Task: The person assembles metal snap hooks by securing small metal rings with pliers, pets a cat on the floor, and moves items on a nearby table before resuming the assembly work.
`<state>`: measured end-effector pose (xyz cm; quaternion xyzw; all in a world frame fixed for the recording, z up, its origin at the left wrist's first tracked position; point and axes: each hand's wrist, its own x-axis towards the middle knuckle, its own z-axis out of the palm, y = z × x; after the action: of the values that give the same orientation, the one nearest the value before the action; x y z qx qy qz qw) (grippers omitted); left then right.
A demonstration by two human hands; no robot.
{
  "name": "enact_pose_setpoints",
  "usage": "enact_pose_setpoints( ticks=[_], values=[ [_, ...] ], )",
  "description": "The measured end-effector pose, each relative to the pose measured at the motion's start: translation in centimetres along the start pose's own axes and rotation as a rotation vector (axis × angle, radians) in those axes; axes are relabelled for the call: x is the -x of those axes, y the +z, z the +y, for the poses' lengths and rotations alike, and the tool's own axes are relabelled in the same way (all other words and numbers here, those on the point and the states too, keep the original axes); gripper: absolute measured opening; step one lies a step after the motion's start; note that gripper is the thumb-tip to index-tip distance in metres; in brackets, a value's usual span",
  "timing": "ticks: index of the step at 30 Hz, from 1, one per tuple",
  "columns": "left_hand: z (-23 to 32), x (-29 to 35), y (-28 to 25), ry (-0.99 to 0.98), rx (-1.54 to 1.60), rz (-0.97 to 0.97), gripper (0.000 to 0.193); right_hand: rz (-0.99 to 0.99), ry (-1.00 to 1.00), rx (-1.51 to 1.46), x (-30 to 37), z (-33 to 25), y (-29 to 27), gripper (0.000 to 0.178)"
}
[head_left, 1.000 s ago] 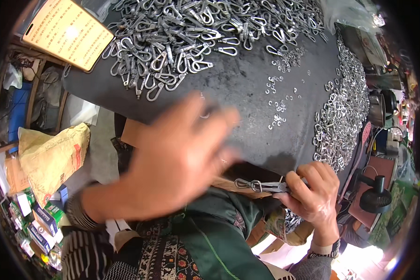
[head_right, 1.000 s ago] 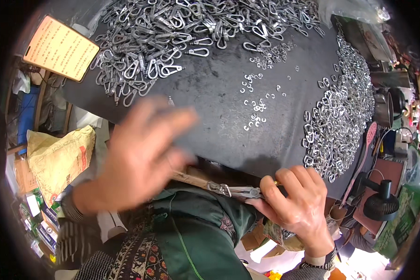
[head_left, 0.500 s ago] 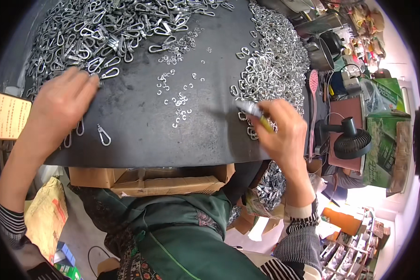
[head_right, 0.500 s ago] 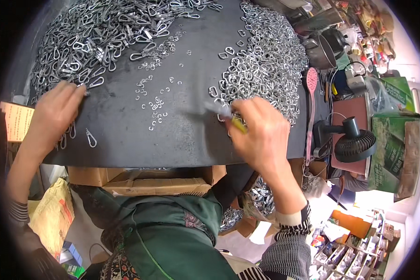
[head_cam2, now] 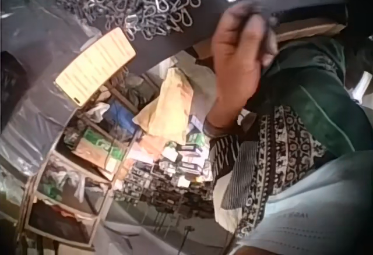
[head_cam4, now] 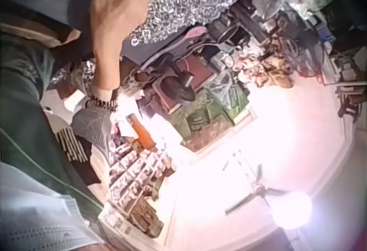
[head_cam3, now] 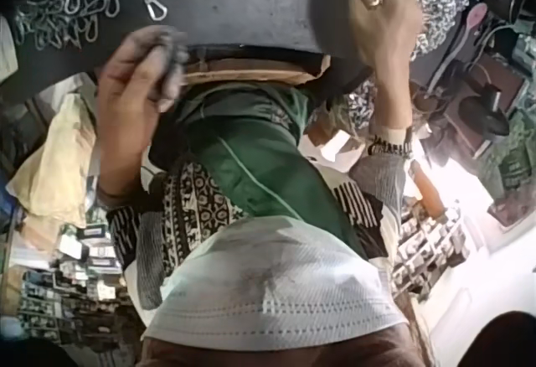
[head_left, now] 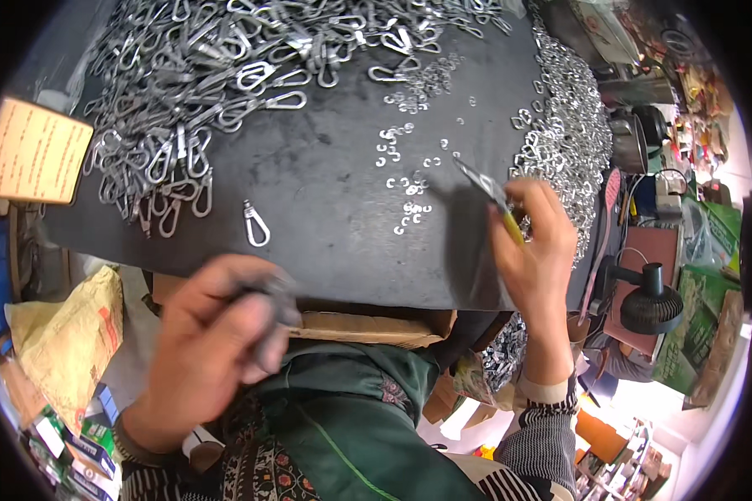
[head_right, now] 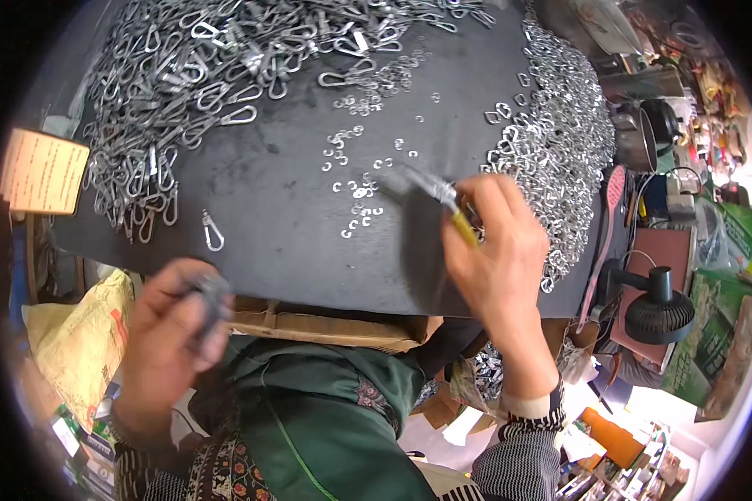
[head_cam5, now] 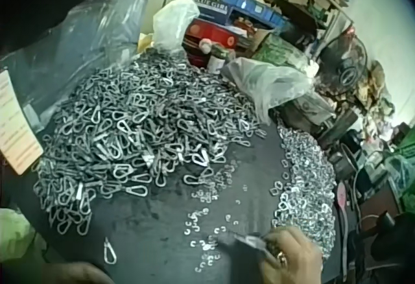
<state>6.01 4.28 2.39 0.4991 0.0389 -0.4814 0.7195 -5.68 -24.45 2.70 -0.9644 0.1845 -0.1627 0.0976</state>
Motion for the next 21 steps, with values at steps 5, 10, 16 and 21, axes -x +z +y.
enact_pose_setpoints(
  ticks=[5, 10, 16, 21],
  values=[
    [-3.7, -0.6, 2.2, 0.036, -0.085, -0.184, 0.019, -0.397, 0.416, -1.096, 3.0, -6.7, -0.6, 0.022],
    [-5.2, -1.0, 3.2, 0.097, -0.179, -0.198, 0.029, -0.349, 0.485, -1.223, 5.0, -6.8, 0.0, 0.021],
    [-6.1, -1.0, 3.5, 0.181, -0.289, -0.211, 0.028, -0.253, -0.006, -0.861, 5.2, -5.9, 0.4, 0.024],
    [-5.5, -0.6, 2.8, -0.067, -0.144, -0.297, 0.028, -0.189, -0.487, 0.047, -0.1, -2.3, -2.6, 0.040]
  ],
)
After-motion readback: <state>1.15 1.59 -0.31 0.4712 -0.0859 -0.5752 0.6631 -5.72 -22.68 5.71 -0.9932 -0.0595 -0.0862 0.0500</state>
